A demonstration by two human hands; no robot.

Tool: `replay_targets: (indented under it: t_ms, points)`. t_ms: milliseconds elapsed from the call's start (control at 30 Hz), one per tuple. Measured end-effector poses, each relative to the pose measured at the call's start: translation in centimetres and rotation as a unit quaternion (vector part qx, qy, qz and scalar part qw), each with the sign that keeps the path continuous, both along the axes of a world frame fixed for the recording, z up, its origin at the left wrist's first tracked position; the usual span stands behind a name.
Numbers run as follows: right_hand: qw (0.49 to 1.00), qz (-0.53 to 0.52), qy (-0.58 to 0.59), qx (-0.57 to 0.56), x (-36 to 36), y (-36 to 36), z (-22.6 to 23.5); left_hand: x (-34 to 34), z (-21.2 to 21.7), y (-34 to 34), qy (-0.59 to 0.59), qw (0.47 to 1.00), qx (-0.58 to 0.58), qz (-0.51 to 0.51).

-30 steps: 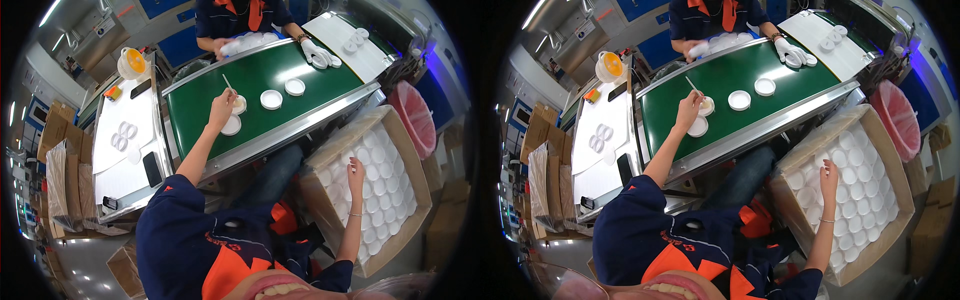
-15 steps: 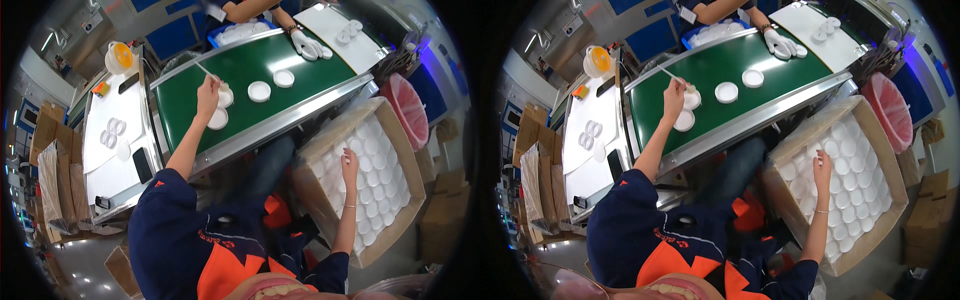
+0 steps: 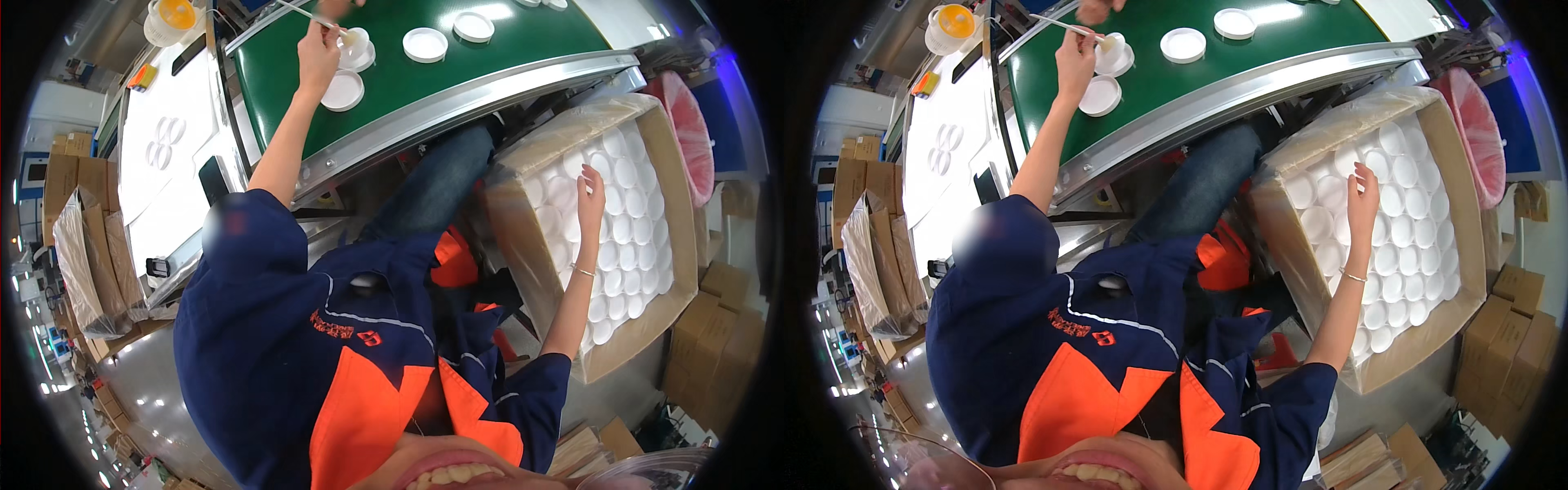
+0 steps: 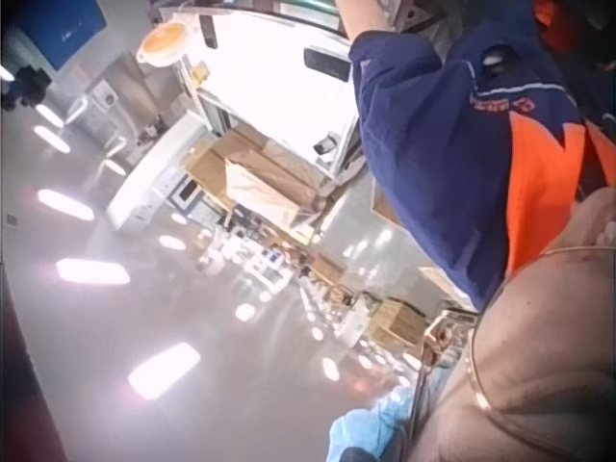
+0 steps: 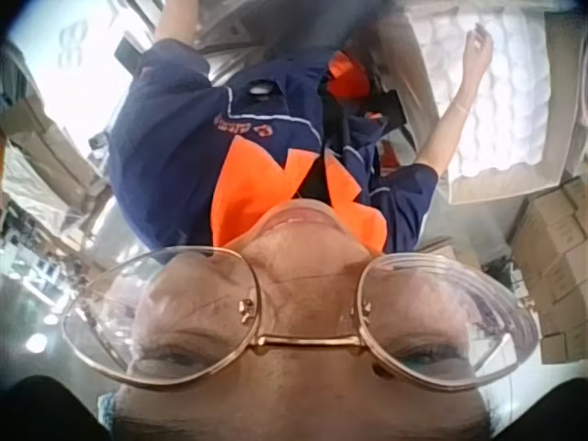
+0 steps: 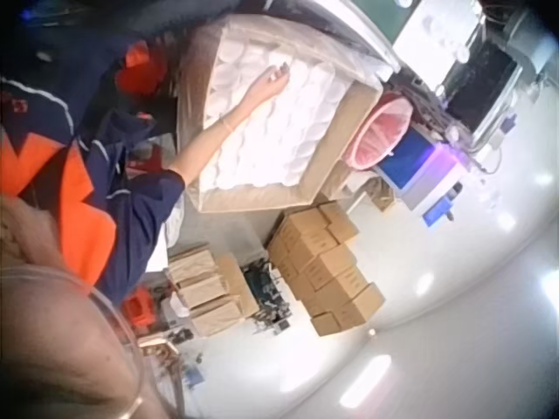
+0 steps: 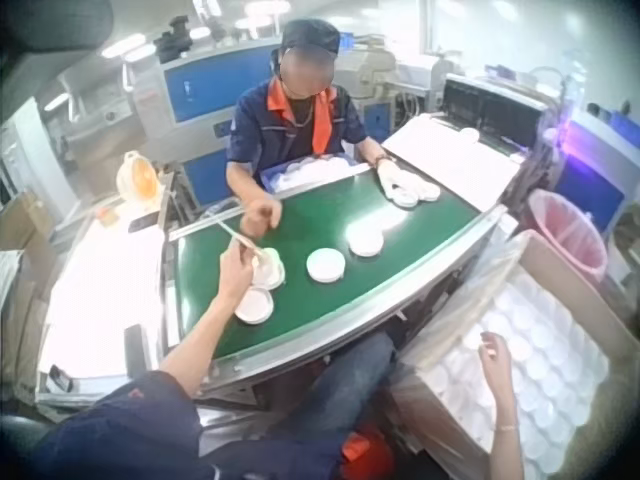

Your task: Inspecting and packing white jar caps on an assembly line conveyor.

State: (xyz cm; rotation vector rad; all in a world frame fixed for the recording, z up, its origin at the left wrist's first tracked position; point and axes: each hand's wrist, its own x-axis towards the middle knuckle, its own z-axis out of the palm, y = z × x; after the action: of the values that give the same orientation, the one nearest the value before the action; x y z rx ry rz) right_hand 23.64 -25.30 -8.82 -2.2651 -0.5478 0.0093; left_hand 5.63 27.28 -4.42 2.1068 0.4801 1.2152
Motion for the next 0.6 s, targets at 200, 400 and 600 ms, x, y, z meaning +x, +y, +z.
replay_targets:
  t_ms: [200, 400, 600]
  points:
    - [1.000, -0.007, 0.013, 0.005, 0.4, -0.6, -1.2, -1.7, 4.0, -1.5, -0.016, 0.998, -0.026, 0.053]
    - [1.000, 0.001, 0.030, -0.007, 0.2, 0.1, -0.8, -8.2, 4.5, -3.3, 0.079, 0.996, 0.025, 0.023]
    - [0.999, 0.009, 0.033, -0.016, 0.2, 0.2, -0.6, -11.3, 2.9, -1.9, 0.121, 0.987, -0.070, 0.085]
